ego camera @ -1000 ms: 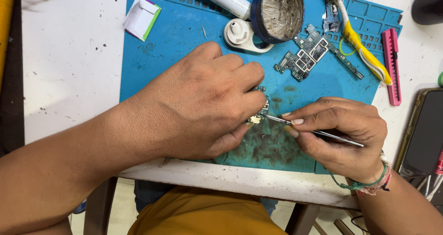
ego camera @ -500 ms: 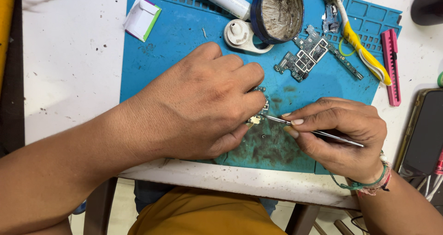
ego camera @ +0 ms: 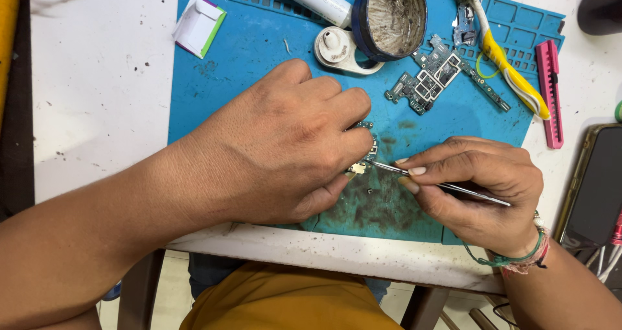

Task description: The person uses a hot air rework station and tweezers to remove or replace components on a mobile phone circuit board, occasionally applying flux from a small container.

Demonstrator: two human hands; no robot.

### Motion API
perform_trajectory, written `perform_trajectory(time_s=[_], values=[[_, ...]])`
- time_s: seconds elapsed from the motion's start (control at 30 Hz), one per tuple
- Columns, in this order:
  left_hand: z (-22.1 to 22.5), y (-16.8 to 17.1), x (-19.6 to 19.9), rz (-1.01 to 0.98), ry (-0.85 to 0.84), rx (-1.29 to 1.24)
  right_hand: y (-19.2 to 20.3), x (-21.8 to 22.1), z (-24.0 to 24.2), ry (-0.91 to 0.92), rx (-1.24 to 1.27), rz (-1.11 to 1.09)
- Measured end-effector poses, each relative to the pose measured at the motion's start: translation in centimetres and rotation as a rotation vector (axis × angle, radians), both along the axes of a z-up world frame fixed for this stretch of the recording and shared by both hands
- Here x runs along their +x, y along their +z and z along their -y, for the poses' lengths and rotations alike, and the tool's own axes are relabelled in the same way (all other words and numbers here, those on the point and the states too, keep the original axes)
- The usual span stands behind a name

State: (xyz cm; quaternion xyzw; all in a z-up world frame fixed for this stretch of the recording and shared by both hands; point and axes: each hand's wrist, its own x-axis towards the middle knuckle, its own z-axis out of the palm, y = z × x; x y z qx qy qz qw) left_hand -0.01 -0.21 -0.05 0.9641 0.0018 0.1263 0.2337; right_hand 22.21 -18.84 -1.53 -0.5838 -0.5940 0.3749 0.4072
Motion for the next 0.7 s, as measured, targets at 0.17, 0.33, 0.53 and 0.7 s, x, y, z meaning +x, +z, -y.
perform_trajectory(time_s=[0.17,0.33,0.53,0.7], values=[[0.0,0.0,0.0,0.012,0.001,-0.008,0.1,-0.1,0.0,-0.009,-0.001,0.005],[0.0,0.2,0.0,-0.003,-0.004,0.02,0.0,-0.3,0.3,-0.075,-0.007,-0.042],[-0.4,1.9,-0.1,0.25,-0.001,0.089,-0.3,-0.5,1.1,-0.176,0.002,-0.121],[2.7,5.9,-2.7,0.538,0.036,0.076,-0.8,-0.4,1.3,-0.225,-0.006,-0.163]])
